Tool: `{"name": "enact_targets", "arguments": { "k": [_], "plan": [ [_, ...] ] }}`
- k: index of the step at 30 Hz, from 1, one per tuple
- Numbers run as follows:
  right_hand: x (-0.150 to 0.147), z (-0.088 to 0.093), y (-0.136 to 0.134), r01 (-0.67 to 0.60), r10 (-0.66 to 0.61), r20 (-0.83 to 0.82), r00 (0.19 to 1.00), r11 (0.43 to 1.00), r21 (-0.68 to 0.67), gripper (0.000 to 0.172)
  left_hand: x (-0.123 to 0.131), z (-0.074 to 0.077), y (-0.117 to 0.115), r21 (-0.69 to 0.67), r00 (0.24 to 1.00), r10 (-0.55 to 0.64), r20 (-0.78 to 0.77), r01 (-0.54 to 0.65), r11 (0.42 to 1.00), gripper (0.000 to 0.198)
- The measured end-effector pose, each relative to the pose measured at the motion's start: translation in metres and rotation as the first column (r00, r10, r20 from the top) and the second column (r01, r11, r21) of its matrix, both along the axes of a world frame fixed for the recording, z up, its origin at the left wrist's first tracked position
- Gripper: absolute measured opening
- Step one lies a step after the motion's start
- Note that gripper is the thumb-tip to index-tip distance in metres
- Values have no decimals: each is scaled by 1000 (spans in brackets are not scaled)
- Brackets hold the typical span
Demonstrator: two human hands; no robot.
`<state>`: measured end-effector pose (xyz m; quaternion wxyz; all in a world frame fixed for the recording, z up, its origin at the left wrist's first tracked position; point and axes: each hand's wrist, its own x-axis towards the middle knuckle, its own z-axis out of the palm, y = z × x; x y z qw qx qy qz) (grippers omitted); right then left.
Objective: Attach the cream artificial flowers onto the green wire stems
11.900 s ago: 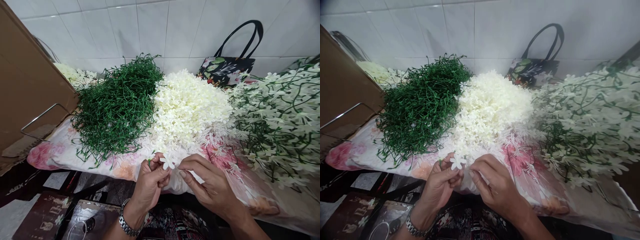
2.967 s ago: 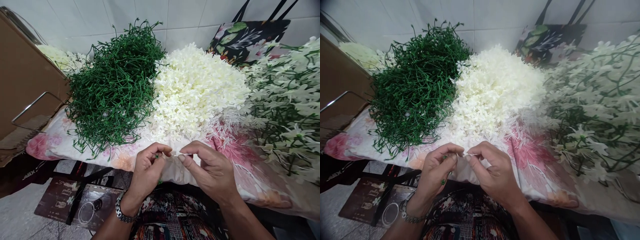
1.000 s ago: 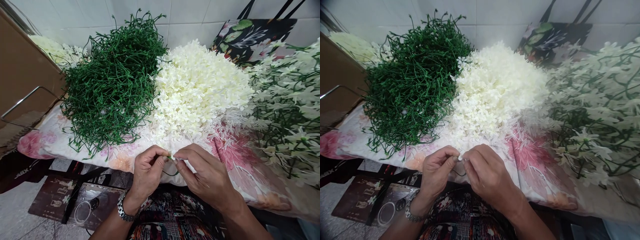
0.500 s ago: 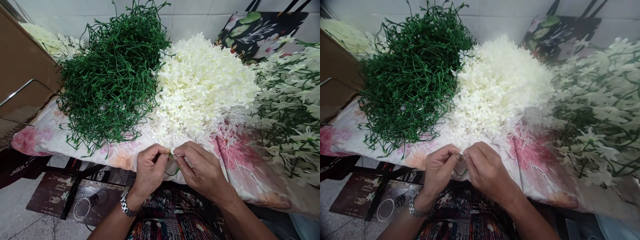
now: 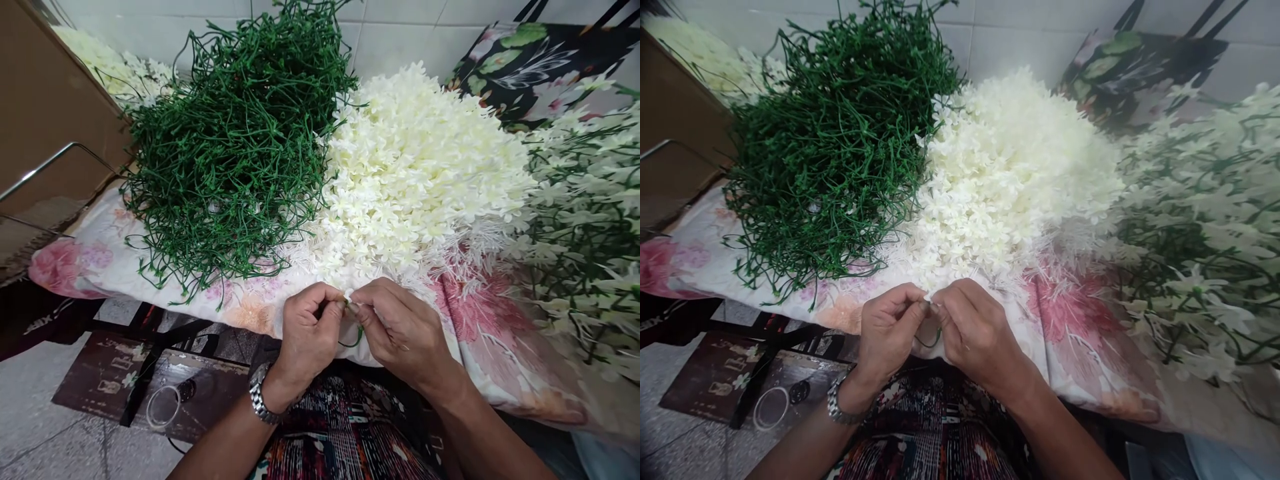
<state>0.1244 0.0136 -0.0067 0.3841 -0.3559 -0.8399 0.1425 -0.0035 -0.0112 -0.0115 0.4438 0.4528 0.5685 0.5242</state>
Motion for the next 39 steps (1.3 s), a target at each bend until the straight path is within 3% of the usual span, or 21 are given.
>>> {"name": "enact_targets", "arguments": {
  "k": [4, 8, 13, 21, 29, 39],
  "plan": [
    [9, 6, 0, -36, 33, -29, 999, 993, -114, 7, -2, -3, 0, -1, 990, -33, 134, 34, 999, 9],
    [20, 15, -4, -13, 14, 5, 1000, 988, -154, 16, -4, -8, -2, 28, 986, -51, 161, 48, 998, 10],
    [23, 18, -7, 15, -15, 3, 1000, 998, -68, 15, -4, -5, -4, 62, 996, -62, 57, 59, 996, 10],
    [16, 8, -5, -13, 1, 91, 996, 991, 136, 14, -4, -2, -4, 66, 998, -66, -14, 67, 996, 11],
    [12, 0, -1, -44, 36, 60, 998, 990, 132, 14, -2, -2, -2, 63, 996, -74, -51, 77, 995, 13],
    [11, 3, 1, -101, 86, 133, 987, 989, 110, 19, -3, -2, -2, 96, 984, -101, -149, 116, 989, 17]
  ]
}}
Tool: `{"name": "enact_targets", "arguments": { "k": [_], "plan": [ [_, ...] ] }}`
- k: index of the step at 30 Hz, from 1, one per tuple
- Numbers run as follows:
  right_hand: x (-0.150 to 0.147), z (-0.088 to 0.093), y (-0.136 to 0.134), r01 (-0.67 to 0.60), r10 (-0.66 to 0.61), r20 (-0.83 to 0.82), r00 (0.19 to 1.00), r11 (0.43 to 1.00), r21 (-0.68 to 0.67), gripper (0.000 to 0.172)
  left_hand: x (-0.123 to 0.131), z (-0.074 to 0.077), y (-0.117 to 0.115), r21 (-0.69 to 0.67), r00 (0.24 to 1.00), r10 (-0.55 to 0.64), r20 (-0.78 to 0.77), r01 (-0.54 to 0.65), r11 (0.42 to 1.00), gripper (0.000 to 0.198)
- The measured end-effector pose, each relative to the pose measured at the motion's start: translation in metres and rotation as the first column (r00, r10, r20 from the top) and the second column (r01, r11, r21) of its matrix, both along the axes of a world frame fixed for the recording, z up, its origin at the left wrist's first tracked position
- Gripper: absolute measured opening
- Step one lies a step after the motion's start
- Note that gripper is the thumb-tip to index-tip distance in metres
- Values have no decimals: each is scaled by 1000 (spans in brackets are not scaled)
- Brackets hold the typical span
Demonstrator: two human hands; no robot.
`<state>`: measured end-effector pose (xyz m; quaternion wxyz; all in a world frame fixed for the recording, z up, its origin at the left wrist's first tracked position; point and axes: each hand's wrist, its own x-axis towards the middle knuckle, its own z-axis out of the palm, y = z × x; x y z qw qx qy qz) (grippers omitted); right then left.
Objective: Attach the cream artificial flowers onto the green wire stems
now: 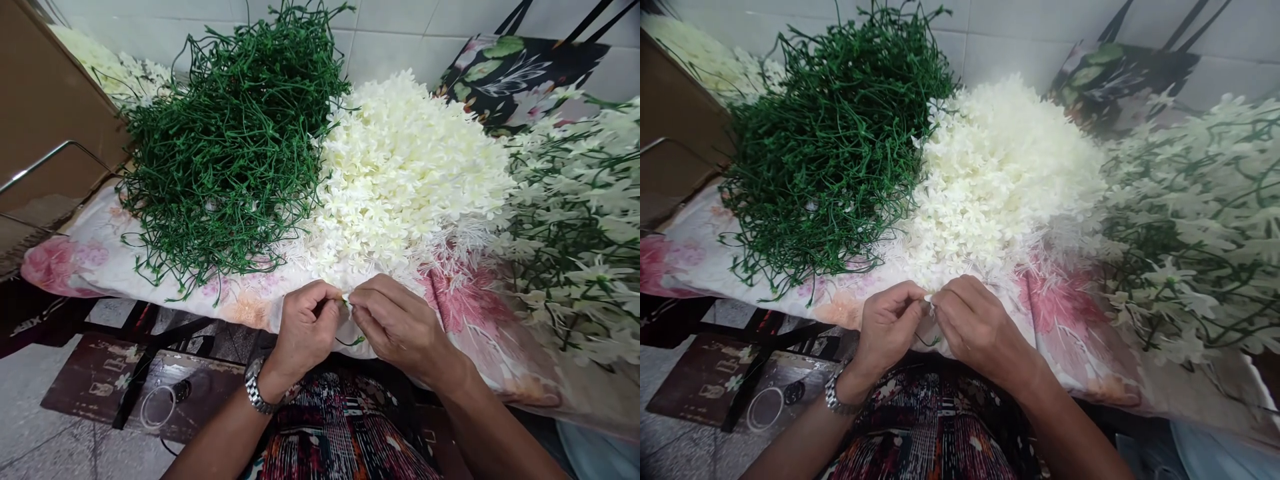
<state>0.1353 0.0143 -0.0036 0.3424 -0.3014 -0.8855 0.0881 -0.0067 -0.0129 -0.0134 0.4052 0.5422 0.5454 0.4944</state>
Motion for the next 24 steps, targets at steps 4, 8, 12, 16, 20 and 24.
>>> {"name": "enact_targets", "arguments": {
  "k": [4, 8, 12, 16, 20, 24],
  "plan": [
    [8, 4, 1, -2, -1, -50, 999, 997, -74, 14, -2, -3, -1, -40, 991, 24, 133, -19, 999, 11],
    [19, 11, -7, 65, -92, -145, 985, 981, -183, 21, -3, -8, -3, -61, 938, 129, 320, -115, 991, 7],
    [13, 8, -20, 18, -95, -223, 970, 946, -323, 24, 2, -7, -8, -68, 896, 172, 410, -158, 985, 6],
    [2, 3, -27, 36, -111, -250, 962, 958, -285, 13, 4, 1, -15, -79, 823, 128, 553, -101, 992, 3],
    [0, 7, -29, -21, -14, -202, 979, 986, -168, 15, -4, 8, -25, -39, 836, 37, 547, -19, 999, 9],
    [-10, 13, -32, -70, 65, -172, 983, 997, -22, 17, -8, 5, -31, -149, 912, -92, 399, 163, 975, 12]
  ]
}}
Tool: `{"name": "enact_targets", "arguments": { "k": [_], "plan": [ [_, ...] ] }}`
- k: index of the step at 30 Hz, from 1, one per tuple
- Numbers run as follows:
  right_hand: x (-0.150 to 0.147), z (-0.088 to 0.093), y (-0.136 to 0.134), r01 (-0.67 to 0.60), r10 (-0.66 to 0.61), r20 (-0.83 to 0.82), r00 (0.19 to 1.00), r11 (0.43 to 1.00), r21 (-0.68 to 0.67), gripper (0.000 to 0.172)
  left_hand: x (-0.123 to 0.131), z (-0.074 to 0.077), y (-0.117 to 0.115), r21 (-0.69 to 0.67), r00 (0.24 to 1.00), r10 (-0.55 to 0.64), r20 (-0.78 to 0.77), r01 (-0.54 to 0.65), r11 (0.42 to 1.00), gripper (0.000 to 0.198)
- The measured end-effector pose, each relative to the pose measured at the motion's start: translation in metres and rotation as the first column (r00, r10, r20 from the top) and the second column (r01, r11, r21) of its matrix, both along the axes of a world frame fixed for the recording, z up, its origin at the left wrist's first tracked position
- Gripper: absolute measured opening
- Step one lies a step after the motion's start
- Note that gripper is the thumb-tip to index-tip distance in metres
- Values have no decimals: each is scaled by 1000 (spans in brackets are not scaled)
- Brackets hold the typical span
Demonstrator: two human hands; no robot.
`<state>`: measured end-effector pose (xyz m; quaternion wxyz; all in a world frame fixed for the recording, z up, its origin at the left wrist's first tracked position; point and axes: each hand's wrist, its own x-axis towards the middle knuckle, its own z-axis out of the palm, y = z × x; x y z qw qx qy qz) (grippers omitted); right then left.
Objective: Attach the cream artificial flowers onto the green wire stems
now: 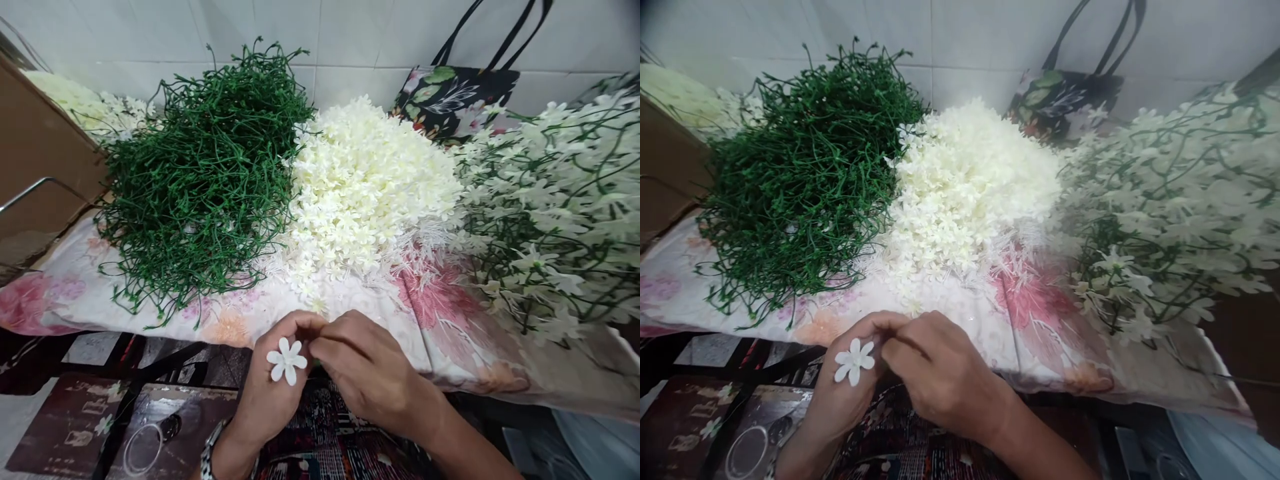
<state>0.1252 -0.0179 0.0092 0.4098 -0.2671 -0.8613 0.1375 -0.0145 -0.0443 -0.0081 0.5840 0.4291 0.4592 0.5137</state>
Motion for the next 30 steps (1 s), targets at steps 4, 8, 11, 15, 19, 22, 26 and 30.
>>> {"name": "enact_targets", "arguments": {
  "k": [4, 8, 11, 15, 19, 22, 26, 30],
  "plan": [
    [7, -1, 5, 70, -70, 2, 998, 996, 50, 15, 3, -7, 4, -58, 989, 131, 65, -127, 990, 6],
    [47, -6, 17, 476, -526, 199, 827, 843, 251, 8, 2, -6, 13, -16, 959, 277, -66, -279, 960, 10],
    [70, -10, 22, 597, -687, 466, 557, 722, 351, 13, -1, -3, 21, 76, 923, 312, -227, -302, 950, 10],
    [73, -15, 22, 573, -661, 565, 493, 736, 360, 14, -5, 0, 33, 252, 825, 310, -473, -210, 945, 9],
    [74, -17, 21, 521, -597, 622, 506, 787, 332, 15, -5, -1, 41, 390, 689, 252, -680, 49, 920, 26],
    [77, -17, 20, 508, -580, 625, 522, 800, 319, 18, -1, -3, 44, 330, 538, 190, -821, 176, 927, 34],
    [80, -15, 17, 532, -579, 574, 579, 802, 272, 21, 3, -3, 45, 305, 511, 170, -843, 192, 933, 28],
    [77, -11, 15, 565, -538, 305, 786, 825, -1, 12, -1, 4, 45, 301, 746, 180, -641, 29, 953, 15]
  ]
}}
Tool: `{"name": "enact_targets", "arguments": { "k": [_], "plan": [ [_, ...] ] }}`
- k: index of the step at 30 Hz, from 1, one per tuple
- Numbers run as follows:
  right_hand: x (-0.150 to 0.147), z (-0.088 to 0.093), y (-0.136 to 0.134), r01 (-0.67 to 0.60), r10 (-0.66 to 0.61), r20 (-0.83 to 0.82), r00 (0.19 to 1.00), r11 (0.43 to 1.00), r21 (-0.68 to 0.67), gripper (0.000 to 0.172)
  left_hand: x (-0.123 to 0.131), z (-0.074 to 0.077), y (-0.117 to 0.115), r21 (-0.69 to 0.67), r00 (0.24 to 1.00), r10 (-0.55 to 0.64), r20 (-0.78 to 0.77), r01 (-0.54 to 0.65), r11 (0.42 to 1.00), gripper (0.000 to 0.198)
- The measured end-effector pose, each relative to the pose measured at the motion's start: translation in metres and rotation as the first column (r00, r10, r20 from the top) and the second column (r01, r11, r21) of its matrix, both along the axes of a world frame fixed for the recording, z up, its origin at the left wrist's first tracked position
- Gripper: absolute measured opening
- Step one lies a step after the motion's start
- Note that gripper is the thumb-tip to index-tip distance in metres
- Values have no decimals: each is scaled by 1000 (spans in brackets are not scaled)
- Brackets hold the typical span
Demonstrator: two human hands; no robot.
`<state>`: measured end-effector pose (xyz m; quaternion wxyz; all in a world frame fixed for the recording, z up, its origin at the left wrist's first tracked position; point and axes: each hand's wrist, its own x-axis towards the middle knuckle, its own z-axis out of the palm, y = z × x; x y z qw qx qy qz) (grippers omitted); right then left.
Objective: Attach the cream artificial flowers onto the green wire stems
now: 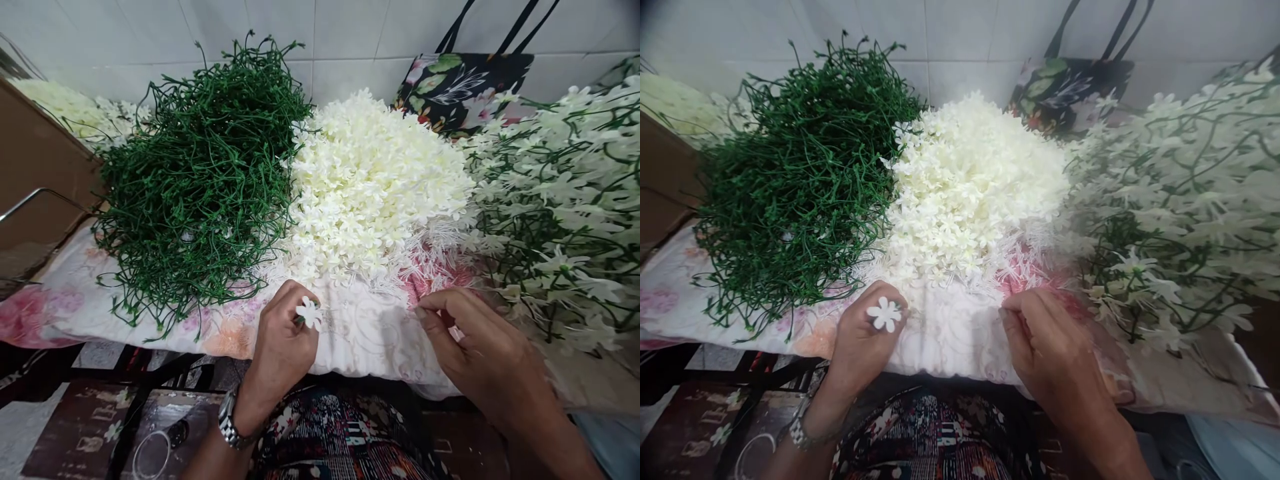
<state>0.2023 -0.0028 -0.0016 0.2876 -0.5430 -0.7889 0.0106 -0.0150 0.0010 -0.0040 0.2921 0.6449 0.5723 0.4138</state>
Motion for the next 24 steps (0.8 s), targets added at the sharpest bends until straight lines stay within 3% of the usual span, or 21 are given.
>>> {"name": "enact_targets", "arguments": {
  "k": [3, 7, 10, 12, 19, 24],
  "plan": [
    [-10, 5, -1, -90, 32, -347, 937, 984, -152, 5, 1, 8, 2, -155, 939, 131, 317, -85, 984, 9],
    [-32, 15, -1, -261, 79, -626, 776, 943, -205, 16, 8, 15, 3, -398, 743, 333, 580, -98, 912, 3],
    [-47, 22, -1, -411, 193, -686, 701, 896, -167, 14, 14, 17, 1, -469, 685, 403, 607, -100, 877, 8],
    [-55, 23, -2, -442, 201, -727, 656, 883, -155, 13, 17, 17, -2, -505, 668, 413, 619, -64, 861, 12],
    [-71, 5, 1, -371, 178, -734, 655, 923, -107, 12, 18, 15, -9, -513, 548, 390, 740, 84, 854, 15],
    [-73, -2, 4, -319, 176, -726, 665, 945, -64, 12, 18, 9, -15, -473, 537, 340, 772, 128, 872, 20]
  ]
}}
